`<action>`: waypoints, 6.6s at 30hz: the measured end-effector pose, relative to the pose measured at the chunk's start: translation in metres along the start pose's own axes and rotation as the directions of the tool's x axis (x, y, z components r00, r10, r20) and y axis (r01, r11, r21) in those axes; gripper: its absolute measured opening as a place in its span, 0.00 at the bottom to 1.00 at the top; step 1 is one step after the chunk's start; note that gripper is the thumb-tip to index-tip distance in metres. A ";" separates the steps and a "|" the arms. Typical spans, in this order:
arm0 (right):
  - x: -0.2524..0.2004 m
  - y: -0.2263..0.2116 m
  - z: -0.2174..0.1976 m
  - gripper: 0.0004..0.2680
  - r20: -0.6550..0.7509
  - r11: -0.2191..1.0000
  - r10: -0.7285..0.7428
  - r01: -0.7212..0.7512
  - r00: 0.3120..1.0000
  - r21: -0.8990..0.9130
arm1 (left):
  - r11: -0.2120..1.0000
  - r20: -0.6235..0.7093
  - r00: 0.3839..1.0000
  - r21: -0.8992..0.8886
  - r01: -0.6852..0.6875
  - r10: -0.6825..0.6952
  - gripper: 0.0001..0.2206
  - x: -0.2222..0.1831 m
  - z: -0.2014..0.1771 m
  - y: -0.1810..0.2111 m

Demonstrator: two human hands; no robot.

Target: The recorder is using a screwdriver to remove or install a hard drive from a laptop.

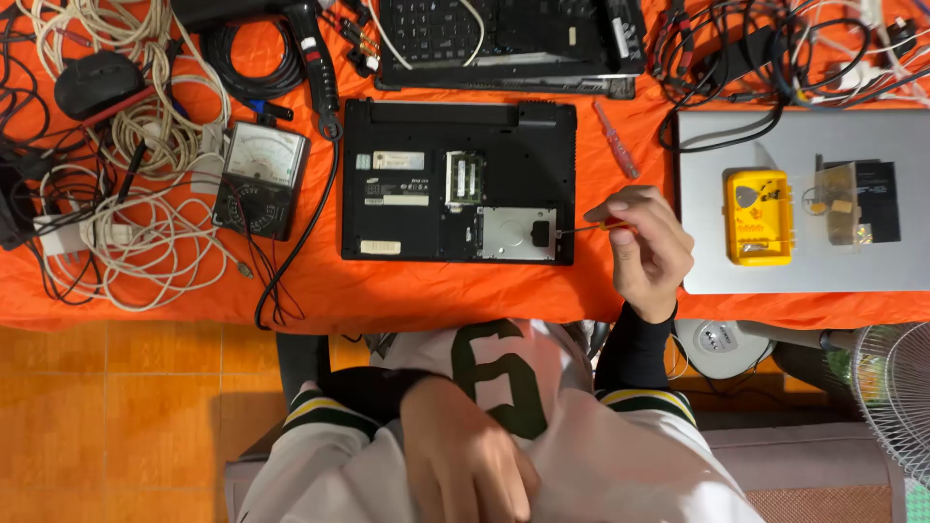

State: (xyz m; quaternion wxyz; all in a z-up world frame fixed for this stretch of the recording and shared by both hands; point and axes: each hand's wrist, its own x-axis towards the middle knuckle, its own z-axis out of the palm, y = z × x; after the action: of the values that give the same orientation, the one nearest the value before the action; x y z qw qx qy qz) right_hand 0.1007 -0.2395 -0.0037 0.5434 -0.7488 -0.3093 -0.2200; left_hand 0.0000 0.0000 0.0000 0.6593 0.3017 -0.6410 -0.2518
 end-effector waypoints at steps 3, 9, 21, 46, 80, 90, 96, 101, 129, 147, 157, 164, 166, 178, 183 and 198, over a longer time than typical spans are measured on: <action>-0.001 0.001 -0.002 0.08 -0.003 1.000 -0.018 0.018 1.000 0.010 | 1.000 -0.022 1.000 0.008 0.005 -0.004 0.24 0.012 -0.011 0.011; 0.000 -0.002 -0.002 0.09 -0.011 0.998 0.050 -0.049 0.999 0.045 | 0.996 0.033 0.997 0.050 -0.067 0.066 0.15 0.000 0.005 -0.004; 0.002 -0.004 -0.006 0.08 0.024 1.000 -0.014 0.014 1.000 -0.012 | 0.888 0.051 0.995 0.457 0.048 -0.080 0.14 0.013 -0.003 0.047; 0.006 -0.010 -0.004 0.12 -0.047 0.996 0.087 -0.087 0.995 -0.006 | -0.292 -0.844 0.530 0.488 0.823 0.084 0.32 -0.045 -0.060 -0.055; 0.001 -0.009 0.005 0.09 -0.162 0.984 0.159 -0.143 0.974 0.105 | -0.327 -0.837 0.544 0.501 0.802 0.053 0.30 -0.043 -0.059 -0.056; -0.012 -0.002 0.007 0.08 -0.162 0.991 0.085 -0.068 0.983 0.111 | -0.312 -0.837 0.542 0.496 0.810 0.074 0.31 -0.041 -0.060 -0.058; -0.014 -0.001 0.004 0.08 -0.140 0.982 0.111 -0.086 0.984 0.171 | -0.332 -0.833 0.548 0.496 0.802 0.078 0.32 -0.041 -0.059 -0.058; -0.007 -0.008 0.007 0.12 -0.105 0.999 0.004 0.001 0.994 0.049 | -0.331 -0.821 0.564 0.510 0.794 0.090 0.31 -0.035 -0.060 -0.054; -0.015 -0.006 0.008 0.12 -0.141 0.994 0.060 -0.047 0.988 0.099 | -0.342 -0.816 0.571 0.513 0.787 0.089 0.31 -0.040 -0.059 -0.057; -0.019 0.002 0.011 0.12 -0.156 0.999 0.019 -0.013 0.988 0.045 | -0.339 -0.827 0.558 0.507 0.792 0.068 0.31 -0.042 -0.060 -0.059; -0.017 -0.003 0.009 0.11 -0.158 0.990 0.078 -0.058 0.984 0.128 | -0.349 -0.832 0.547 0.489 0.799 0.087 0.35 -0.040 -0.060 -0.058; -0.019 0.003 0.008 0.13 -0.143 0.998 -0.036 0.043 0.989 0.051 | -0.352 -0.837 0.542 0.485 0.800 0.079 0.36 -0.038 -0.060 -0.056; -0.026 0.009 0.007 0.13 -0.164 0.998 -0.021 0.032 0.986 0.062 | -0.354 -0.839 0.538 0.482 0.801 0.075 0.36 -0.039 -0.060 -0.057; -0.026 0.003 0.003 0.14 -0.194 0.997 0.054 -0.064 0.979 -0.048 | -0.328 -0.836 0.547 0.506 0.798 0.040 0.38 -0.043 -0.063 -0.057; -0.027 0.006 0.000 0.14 -0.189 0.996 0.082 -0.074 0.978 0.052 | -0.345 -0.833 0.551 0.506 0.791 0.042 0.39 -0.042 -0.061 -0.055; -0.019 -0.006 0.005 0.14 -0.183 0.993 0.090 -0.074 0.979 0.096 | -0.322 -0.839 0.542 0.504 0.801 0.036 0.40 -0.042 -0.061 -0.055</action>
State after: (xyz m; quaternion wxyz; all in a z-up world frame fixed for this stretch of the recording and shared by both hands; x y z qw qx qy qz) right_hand 0.0833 -0.2377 -0.0141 0.6112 -0.7122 -0.2353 -0.2527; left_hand 0.0614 -0.0031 -0.0684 0.2065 0.9428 -0.1977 0.1716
